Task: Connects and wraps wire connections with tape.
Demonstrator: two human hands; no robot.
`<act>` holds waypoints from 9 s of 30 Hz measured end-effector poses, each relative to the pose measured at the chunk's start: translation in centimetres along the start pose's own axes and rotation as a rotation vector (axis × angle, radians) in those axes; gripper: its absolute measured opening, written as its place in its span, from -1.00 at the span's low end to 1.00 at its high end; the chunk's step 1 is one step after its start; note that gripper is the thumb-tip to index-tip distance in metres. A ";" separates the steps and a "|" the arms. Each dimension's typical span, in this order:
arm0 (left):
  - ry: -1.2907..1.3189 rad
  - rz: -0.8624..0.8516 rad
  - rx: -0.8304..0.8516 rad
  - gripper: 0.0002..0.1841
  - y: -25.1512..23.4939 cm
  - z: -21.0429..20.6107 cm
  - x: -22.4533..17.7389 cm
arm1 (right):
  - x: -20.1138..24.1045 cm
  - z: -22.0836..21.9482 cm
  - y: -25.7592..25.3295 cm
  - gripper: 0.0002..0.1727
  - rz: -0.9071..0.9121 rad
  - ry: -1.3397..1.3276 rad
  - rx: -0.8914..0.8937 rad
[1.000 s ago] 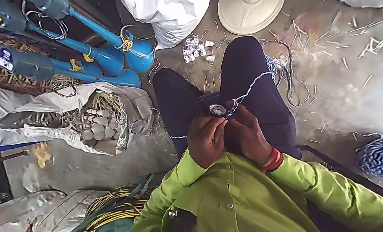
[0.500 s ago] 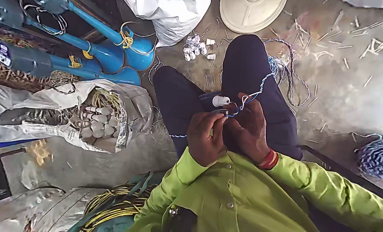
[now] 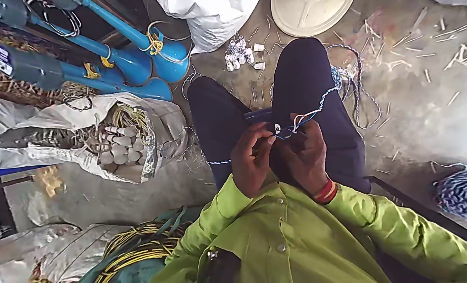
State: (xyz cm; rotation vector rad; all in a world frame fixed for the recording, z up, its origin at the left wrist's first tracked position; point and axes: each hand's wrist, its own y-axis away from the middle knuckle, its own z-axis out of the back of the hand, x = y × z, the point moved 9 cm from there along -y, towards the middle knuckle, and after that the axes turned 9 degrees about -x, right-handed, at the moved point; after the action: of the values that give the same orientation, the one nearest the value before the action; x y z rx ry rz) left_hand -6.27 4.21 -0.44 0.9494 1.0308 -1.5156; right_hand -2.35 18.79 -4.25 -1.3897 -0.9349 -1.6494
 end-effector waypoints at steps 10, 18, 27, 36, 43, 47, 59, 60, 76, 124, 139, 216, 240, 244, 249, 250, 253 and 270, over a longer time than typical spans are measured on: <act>0.079 0.091 -0.027 -0.83 0.1 0.6 0.3 | -0.7 -0.4 -0.9 -0.21 -0.122 -0.144 0.050; 0.240 0.179 -0.052 -0.84 0.4 0.9 0.7 | 0.1 -0.2 -1.0 -0.36 -0.092 -0.023 0.086; 0.209 0.095 -0.027 -0.85 0.4 0.6 1.5 | -0.4 0.7 -1.6 -0.45 -0.064 0.003 0.067; 0.098 0.158 -0.021 -0.83 0.6 0.6 1.4 | -1.5 0.1 -0.8 -0.17 -0.106 0.066 0.198; 0.227 0.371 0.024 -0.82 1.1 0.2 3.0 | -1.6 0.3 -1.1 -0.33 -0.083 0.083 0.275; 0.334 0.568 0.055 -0.80 1.5 0.3 4.1 | -2.1 0.3 -0.8 -0.35 -0.143 0.072 0.303; 0.406 0.591 0.006 -0.84 1.6 -0.1 3.7 | -1.8 0.4 -0.2 -0.35 -0.245 -0.049 0.243; 0.429 0.607 0.003 -0.85 1.6 -0.2 3.7 | -1.5 0.3 -0.3 -0.41 -0.159 -0.007 0.241; 0.369 0.695 0.192 -0.90 1.3 0.2 5.1 | 5.5 1.5 -0.2 -0.85 0.774 0.358 0.388; -0.183 -0.375 0.000 -0.86 -0.1 1.0 -3.2 | 4.7 0.5 -1.6 -0.75 0.454 0.347 0.157; -0.303 -0.526 -0.132 -0.88 0.6 1.8 -1.6 | 0.9 0.2 -1.8 -0.89 -0.280 -0.370 0.327; 0.766 1.122 0.026 -0.70 4.0 -2.8 3.4 | 3.8 -0.1 -3.2 -0.75 0.558 0.251 0.299; 0.080 0.033 0.216 -0.80 0.3 -0.9 -1.8 | 2.9 4.7 -1.5 -0.80 0.465 -0.012 0.186; -0.130 -0.114 0.133 -0.84 0.4 -0.4 -2.3 | 2.5 4.0 -1.8 -0.72 0.339 0.083 0.216; -0.231 -0.307 0.100 -0.82 0.6 -0.1 -3.1 | 0.5 2.8 -2.9 -0.85 -0.116 -0.063 0.285; -0.225 -0.331 0.098 -0.83 0.6 -0.1 -3.1 | 0.0 2.5 -3.0 -0.88 -0.217 -0.112 0.308; -0.217 -0.314 0.101 -0.85 0.4 -0.1 -2.5 | -0.5 2.1 -3.1 -0.93 -0.313 -0.154 0.332; -0.060 -0.038 0.065 -0.82 -0.5 -0.8 0.0 | 1.5 2.2 -1.8 -0.66 0.125 -0.124 0.370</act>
State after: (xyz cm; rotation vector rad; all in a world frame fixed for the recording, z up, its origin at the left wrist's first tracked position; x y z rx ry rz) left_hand -6.74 5.00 -0.61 0.9291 0.9666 -1.6077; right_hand -3.21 21.39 -2.61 -1.2748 -1.1343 -1.2336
